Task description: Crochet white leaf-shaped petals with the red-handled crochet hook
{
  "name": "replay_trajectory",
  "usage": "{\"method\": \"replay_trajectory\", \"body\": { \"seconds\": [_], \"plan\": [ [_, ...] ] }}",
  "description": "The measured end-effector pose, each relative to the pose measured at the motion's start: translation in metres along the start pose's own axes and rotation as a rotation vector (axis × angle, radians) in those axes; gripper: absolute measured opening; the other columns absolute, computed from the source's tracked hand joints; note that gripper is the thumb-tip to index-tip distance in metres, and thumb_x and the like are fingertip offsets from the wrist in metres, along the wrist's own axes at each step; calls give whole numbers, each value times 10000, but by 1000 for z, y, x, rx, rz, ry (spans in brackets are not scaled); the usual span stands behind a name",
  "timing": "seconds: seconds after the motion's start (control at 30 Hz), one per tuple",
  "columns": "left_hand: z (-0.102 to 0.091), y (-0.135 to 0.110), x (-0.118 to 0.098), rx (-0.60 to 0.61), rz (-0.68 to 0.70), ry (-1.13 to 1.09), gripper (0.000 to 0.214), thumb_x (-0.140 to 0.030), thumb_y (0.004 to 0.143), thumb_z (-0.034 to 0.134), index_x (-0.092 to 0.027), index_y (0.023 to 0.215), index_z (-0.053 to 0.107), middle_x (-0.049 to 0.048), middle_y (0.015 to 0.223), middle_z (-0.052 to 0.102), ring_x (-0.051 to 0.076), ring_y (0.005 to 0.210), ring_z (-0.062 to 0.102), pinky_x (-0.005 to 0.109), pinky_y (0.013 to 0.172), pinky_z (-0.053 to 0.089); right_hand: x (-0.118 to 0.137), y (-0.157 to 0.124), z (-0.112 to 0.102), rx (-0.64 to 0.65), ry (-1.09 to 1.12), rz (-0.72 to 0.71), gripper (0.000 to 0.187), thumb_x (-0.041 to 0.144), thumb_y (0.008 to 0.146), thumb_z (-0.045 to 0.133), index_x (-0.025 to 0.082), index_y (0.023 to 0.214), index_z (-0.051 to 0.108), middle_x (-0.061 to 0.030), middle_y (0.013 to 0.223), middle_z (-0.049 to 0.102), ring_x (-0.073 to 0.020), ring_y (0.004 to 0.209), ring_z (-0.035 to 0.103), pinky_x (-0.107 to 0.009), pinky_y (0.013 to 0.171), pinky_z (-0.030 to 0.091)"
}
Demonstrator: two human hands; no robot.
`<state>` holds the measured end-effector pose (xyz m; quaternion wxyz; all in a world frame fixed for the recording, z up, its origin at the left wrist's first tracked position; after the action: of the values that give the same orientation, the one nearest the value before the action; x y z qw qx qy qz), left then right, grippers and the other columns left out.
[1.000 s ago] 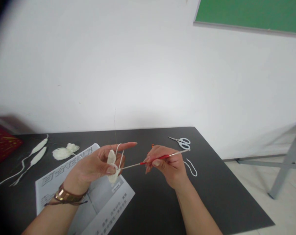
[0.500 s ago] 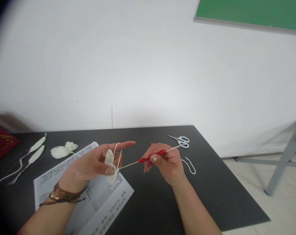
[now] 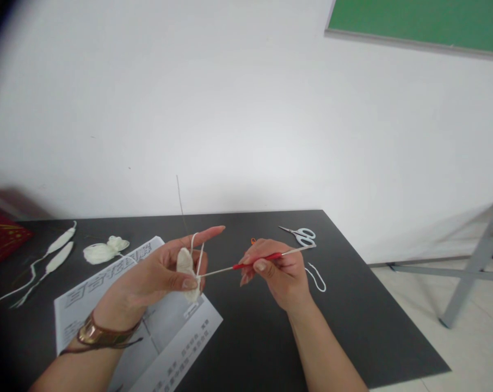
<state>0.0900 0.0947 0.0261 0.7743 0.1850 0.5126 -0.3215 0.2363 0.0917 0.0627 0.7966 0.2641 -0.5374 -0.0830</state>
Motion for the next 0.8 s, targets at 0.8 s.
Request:
{"method": "replay_trajectory", "body": {
  "seconds": [0.8],
  "plan": [
    [10,1,12,160,-83,-80,842,-126,626,756,-236,1387,413,-49,612,474,82,532,351,232,507,277,-2,-1,6,135,-35,41,106,275,803,669,201,817,744,-56,678,650,-165,569,608,-287,448,551]
  ]
}}
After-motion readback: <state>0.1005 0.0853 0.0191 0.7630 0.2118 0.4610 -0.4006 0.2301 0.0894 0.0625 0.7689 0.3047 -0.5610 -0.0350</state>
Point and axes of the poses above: each hand's wrist, its own y-axis towards the middle knuckle, its own z-axis out of the palm, x = y × z, the point moved 9 cm from there along y, towards the middle knuckle
